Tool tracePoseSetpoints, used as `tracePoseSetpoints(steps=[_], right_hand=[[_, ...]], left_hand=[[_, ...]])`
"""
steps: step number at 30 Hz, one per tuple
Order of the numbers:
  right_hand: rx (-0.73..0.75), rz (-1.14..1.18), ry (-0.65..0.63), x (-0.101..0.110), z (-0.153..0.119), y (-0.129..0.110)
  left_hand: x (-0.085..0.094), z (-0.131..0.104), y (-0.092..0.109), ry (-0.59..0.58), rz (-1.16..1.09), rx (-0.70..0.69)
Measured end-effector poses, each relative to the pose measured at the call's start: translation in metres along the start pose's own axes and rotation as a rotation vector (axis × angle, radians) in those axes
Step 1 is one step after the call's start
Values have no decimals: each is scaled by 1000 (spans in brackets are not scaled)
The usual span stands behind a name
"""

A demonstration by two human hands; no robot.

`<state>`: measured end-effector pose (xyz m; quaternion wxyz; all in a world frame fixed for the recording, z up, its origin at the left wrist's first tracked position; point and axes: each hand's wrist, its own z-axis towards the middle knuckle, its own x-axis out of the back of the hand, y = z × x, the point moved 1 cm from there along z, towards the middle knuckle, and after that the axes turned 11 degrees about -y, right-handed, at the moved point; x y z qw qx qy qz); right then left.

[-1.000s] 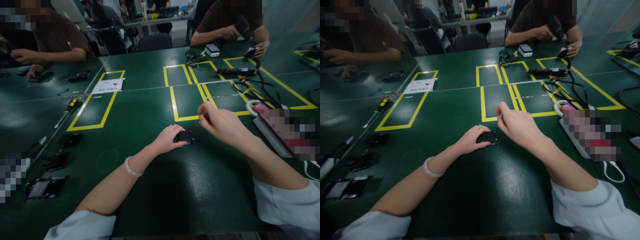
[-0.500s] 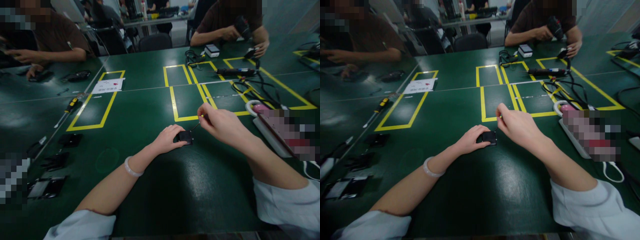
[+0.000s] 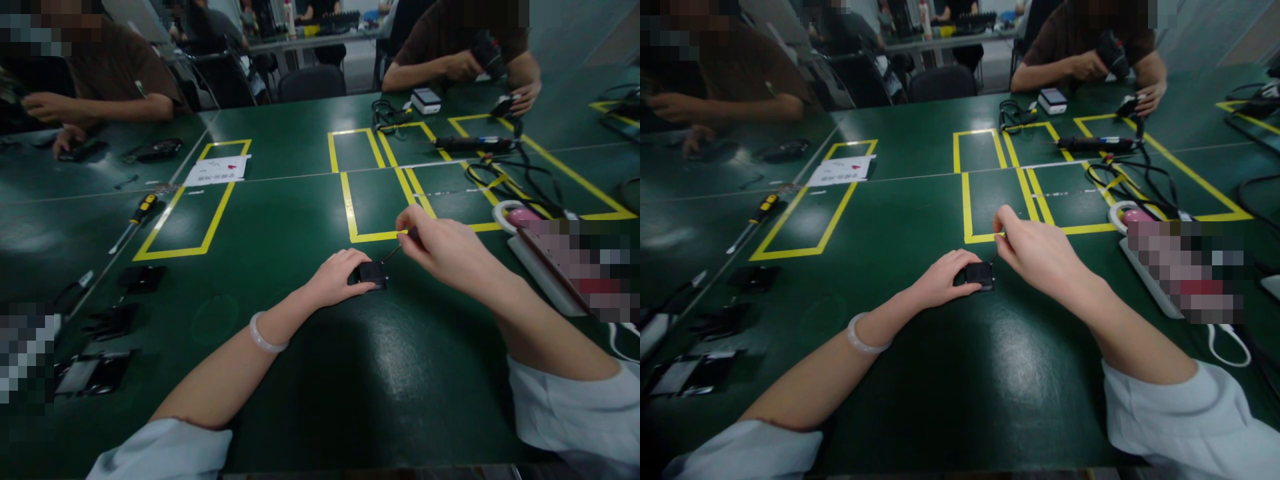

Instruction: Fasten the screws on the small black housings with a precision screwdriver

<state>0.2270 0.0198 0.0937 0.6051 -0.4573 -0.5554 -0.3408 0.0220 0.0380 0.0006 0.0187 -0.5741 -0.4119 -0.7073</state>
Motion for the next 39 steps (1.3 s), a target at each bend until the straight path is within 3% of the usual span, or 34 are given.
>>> tracePoseSetpoints(steps=[39], right_hand=[[-28,-107,4,1,-1,0]], left_hand=[[0,0,-1,-2,-6,-3]])
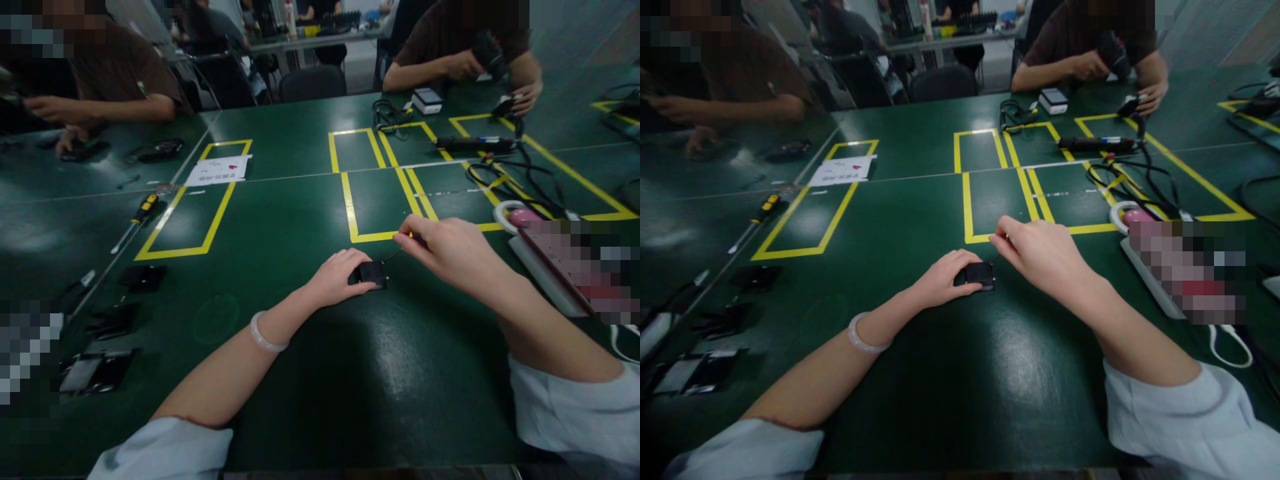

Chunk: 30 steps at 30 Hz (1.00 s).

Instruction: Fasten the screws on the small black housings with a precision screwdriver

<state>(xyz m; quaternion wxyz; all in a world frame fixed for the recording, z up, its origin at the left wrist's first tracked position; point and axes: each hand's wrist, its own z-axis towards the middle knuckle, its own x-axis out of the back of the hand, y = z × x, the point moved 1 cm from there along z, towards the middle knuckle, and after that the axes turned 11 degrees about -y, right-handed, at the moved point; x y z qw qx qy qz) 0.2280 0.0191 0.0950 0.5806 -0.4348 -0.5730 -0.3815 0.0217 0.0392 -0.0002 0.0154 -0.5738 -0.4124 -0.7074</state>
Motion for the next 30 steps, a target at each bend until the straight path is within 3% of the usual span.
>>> tracePoseSetpoints(steps=[30], right_hand=[[13,8,-14,1,-1,0]], left_hand=[[1,-1,1,2,-11,3]])
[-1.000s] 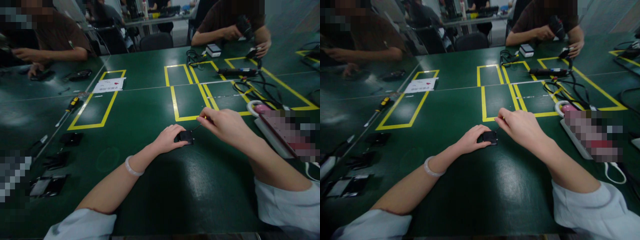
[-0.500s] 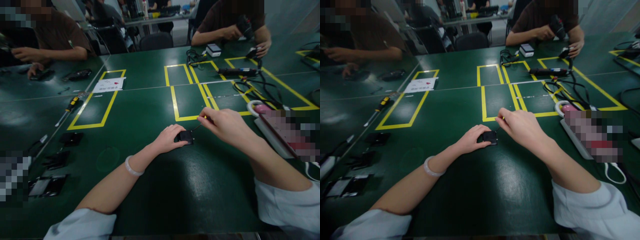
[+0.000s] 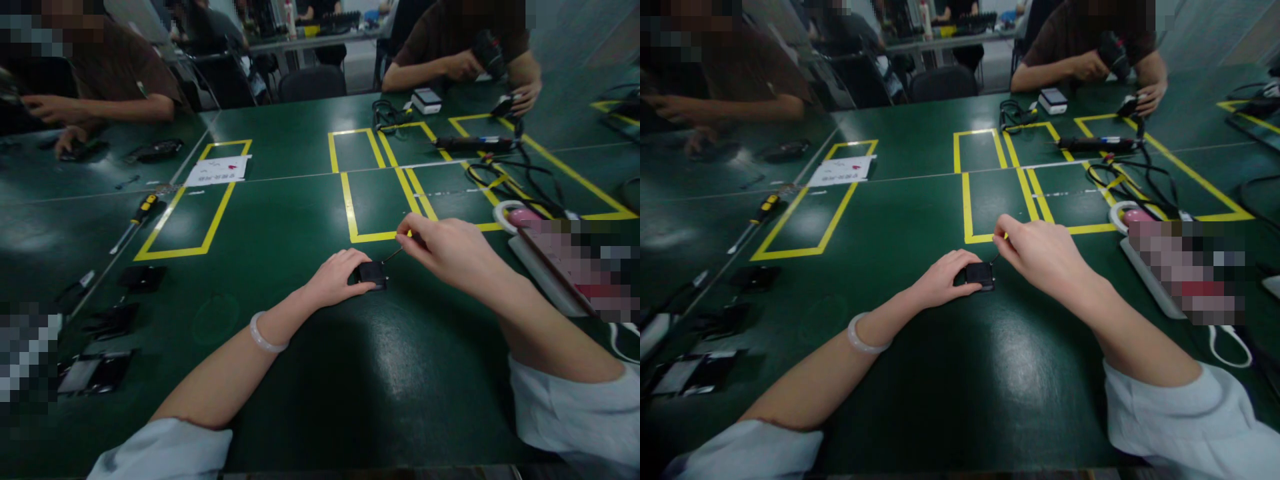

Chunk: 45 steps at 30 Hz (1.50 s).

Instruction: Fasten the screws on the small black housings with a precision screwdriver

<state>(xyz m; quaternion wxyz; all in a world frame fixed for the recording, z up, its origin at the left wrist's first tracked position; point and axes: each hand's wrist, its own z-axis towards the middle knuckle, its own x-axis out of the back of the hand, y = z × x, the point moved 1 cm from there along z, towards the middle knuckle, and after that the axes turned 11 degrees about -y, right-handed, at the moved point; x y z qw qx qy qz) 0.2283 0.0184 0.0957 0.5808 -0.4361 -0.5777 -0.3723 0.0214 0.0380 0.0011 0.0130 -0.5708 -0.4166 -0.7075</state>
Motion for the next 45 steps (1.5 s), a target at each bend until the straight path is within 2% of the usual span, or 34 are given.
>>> tracePoseSetpoints(steps=[7,14,20,37,45], right_hand=[[19,53,14,0,0,-1],[-7,-3,6,0,0,0],[21,120,28,-2,0,-1],[-15,-36,-2,2,0,-2],[38,103,6,0,-1,0]], left_hand=[[0,0,0,3,9,2],[-1,0,-1,3,10,0],[0,0,0,2,3,5],[-1,1,0,1,2,-1],[0,1,1,4,3,-8]])
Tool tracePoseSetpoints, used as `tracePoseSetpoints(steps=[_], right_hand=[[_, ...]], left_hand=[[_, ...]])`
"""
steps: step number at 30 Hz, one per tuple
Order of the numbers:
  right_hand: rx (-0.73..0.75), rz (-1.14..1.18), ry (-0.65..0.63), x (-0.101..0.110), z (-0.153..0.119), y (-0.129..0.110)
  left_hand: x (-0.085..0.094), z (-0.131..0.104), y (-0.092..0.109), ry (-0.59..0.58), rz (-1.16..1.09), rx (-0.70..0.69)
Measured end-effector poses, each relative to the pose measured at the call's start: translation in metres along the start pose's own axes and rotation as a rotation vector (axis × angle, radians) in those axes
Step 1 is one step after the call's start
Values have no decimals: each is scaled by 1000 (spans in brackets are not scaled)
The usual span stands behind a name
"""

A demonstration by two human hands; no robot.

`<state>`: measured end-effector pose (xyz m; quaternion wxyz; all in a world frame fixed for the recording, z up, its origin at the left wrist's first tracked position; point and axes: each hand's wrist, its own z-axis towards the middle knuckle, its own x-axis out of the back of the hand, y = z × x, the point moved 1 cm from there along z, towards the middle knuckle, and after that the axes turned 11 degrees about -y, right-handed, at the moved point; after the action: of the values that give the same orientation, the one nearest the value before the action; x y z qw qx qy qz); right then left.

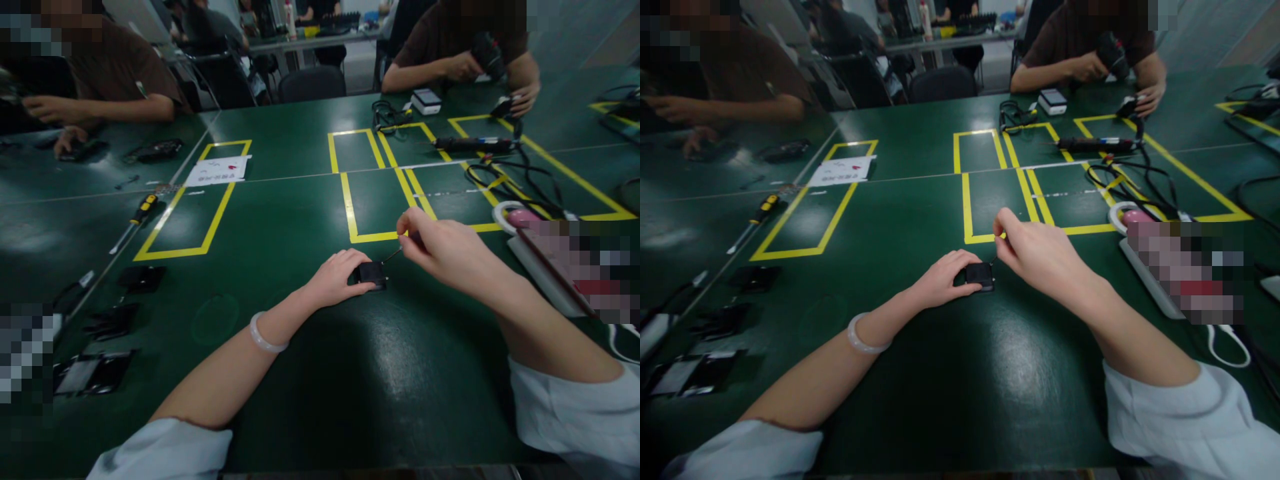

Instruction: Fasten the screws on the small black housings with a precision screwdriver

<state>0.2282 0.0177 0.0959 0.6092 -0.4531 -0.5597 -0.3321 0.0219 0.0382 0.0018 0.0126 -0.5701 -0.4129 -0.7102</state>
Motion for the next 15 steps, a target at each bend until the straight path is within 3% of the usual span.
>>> tracePoseSetpoints(steps=[15], right_hand=[[39,29,-33,-1,-1,1]], left_hand=[[-2,0,-2,3,17,1]])
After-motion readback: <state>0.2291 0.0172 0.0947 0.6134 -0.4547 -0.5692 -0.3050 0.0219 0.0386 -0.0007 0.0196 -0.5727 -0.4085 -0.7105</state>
